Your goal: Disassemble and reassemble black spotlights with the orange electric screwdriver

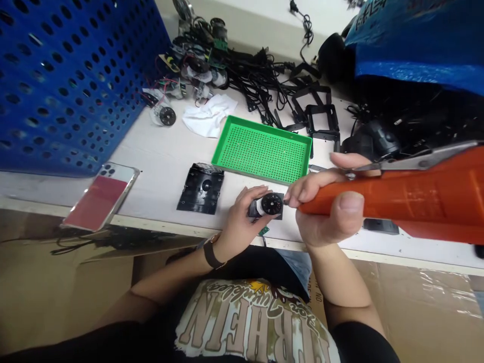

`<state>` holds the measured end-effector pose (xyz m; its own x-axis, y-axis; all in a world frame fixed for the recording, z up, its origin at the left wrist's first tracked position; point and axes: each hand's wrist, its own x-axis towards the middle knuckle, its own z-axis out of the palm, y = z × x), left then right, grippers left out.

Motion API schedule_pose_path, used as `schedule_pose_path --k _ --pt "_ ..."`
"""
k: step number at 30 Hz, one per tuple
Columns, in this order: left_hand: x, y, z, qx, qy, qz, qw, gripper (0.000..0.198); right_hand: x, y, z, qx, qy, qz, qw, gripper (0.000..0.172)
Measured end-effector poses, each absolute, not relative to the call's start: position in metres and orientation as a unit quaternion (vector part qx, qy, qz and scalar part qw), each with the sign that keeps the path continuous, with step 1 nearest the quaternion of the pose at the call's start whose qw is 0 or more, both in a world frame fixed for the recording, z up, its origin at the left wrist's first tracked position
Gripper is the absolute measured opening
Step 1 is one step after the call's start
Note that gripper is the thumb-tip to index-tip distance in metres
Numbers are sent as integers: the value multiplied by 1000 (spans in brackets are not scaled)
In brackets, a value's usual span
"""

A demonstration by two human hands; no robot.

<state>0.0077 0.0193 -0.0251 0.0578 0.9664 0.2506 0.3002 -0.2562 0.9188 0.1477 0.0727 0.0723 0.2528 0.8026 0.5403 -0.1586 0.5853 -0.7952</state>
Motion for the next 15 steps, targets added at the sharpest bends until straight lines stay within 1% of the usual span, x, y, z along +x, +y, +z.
schedule_pose_path --k 4,8,11,15 --pt "8 20 -22 611 485 478 404 41 141 69 69 -311 -529 339 713 27" --pt "7 20 -19 601 482 469 431 38 140 67 62 -328 -560 309 695 25" --pt "6 20 -19 598 479 469 439 37 140 66 60 -330 -563 312 690 23" --pt "6 20 -22 607 474 477 422 39 138 65 59 -324 -560 323 691 20"
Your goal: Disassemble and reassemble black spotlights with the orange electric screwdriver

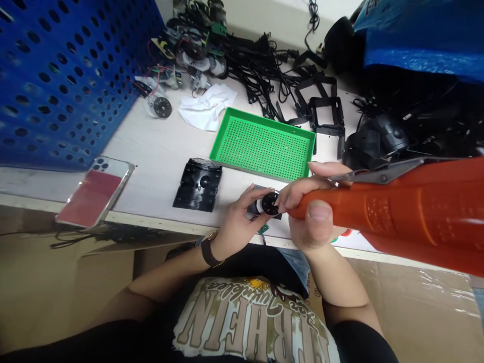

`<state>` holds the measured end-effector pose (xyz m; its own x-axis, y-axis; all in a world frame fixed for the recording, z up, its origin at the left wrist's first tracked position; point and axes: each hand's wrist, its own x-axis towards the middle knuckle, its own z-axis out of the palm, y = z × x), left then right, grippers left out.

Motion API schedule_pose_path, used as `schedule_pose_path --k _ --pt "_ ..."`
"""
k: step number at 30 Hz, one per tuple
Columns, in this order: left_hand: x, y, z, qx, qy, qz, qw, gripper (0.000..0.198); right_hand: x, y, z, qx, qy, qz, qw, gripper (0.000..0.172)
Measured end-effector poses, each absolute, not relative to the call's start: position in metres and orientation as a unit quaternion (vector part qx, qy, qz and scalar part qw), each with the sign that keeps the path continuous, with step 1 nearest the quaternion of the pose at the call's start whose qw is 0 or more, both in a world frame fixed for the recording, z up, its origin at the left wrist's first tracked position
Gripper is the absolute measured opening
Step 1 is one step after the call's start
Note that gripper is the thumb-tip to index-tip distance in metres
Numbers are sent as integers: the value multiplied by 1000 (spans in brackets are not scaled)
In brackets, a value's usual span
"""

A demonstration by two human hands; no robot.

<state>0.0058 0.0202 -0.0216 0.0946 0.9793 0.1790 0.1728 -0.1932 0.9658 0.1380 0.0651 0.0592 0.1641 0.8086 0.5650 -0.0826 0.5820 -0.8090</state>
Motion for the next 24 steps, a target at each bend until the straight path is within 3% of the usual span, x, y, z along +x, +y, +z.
schedule_pose_path --k 8,24 --pt "4 21 -28 654 475 489 328 37 131 67 59 -285 -503 344 740 22" --pt "6 19 -23 659 473 489 322 51 135 63 62 -273 -497 368 737 18"
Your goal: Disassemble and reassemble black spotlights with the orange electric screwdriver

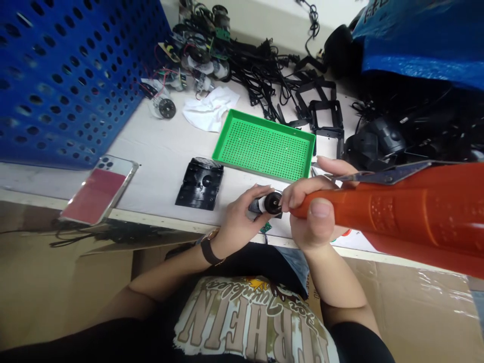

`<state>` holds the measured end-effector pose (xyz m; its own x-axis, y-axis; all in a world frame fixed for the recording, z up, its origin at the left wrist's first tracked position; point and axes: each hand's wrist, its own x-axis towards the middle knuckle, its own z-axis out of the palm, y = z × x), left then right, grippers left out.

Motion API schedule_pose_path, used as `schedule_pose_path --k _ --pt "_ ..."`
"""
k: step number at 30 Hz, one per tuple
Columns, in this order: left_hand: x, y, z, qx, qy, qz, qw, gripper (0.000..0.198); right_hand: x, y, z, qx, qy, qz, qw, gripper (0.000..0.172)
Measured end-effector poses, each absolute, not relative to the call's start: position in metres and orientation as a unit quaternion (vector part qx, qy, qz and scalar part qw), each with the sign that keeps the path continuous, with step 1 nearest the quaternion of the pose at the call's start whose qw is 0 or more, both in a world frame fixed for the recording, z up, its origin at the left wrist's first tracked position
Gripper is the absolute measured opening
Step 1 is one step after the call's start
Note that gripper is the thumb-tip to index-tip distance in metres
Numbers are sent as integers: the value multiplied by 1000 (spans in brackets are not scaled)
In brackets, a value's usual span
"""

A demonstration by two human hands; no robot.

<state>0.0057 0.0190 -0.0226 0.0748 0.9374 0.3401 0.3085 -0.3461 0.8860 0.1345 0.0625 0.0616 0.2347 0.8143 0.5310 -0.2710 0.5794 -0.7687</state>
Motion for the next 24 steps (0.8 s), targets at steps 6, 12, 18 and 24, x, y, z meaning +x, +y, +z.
schedule_pose_path --k 6,12,18,24 --pt "2 21 -21 652 489 470 338 65 134 66 64 -284 -479 382 738 26" --pt "2 23 -20 638 493 465 365 64 132 72 64 -280 -490 346 750 23" --pt "-2 26 -21 672 483 450 337 67 137 107 54 -310 -468 245 791 19" --pt "-9 30 -16 737 466 422 251 57 153 142 39 -310 -465 247 792 18"
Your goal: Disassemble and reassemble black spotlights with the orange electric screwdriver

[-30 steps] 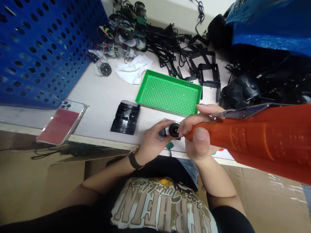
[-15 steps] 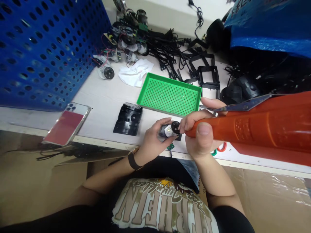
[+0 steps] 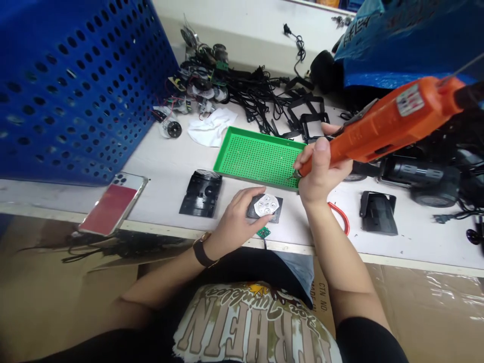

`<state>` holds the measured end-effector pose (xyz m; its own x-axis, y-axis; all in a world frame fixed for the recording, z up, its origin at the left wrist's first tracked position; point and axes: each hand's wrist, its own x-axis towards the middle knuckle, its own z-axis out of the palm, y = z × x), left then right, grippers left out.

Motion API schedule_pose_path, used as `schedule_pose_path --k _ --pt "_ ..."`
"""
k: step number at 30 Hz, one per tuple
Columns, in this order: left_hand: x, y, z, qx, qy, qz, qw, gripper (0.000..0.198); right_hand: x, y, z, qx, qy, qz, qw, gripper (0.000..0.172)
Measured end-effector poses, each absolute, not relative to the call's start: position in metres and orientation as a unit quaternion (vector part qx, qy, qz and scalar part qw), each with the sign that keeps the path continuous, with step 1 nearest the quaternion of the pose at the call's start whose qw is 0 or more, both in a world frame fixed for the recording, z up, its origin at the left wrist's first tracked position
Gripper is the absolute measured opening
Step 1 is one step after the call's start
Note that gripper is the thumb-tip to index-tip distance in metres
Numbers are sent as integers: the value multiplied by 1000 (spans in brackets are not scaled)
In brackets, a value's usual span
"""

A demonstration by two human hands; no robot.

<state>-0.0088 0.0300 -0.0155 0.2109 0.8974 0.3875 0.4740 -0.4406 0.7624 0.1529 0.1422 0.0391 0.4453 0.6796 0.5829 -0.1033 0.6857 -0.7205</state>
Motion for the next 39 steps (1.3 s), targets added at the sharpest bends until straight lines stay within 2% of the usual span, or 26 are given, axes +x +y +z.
schedule_pose_path --k 5,9,11,16,20,24,29,34,37,39 --pt "-16 62 16 798 466 327 199 34 155 147 41 -316 -471 261 781 23" --pt "0 110 42 841 478 200 158 32 157 154 44 -300 -474 289 776 32" --pt "14 131 47 855 465 145 177 29 160 160 43 -305 -476 295 770 32" --pt "37 155 41 859 445 80 241 20 174 166 35 -344 -472 267 766 37" --pt "41 161 30 871 439 43 216 21 180 161 31 -354 -466 263 767 26" --pt "41 170 24 882 430 4 193 24 174 144 35 -337 -445 277 782 27" --pt "17 156 31 889 420 75 167 26 164 105 45 -321 -458 301 772 23" --pt "-24 96 32 867 388 201 239 33 158 77 52 -324 -453 319 767 24" --pt "-30 61 17 851 401 243 234 66 154 75 50 -327 -445 322 769 25" --pt "-25 47 5 841 414 276 213 71 152 76 48 -323 -443 327 770 23"
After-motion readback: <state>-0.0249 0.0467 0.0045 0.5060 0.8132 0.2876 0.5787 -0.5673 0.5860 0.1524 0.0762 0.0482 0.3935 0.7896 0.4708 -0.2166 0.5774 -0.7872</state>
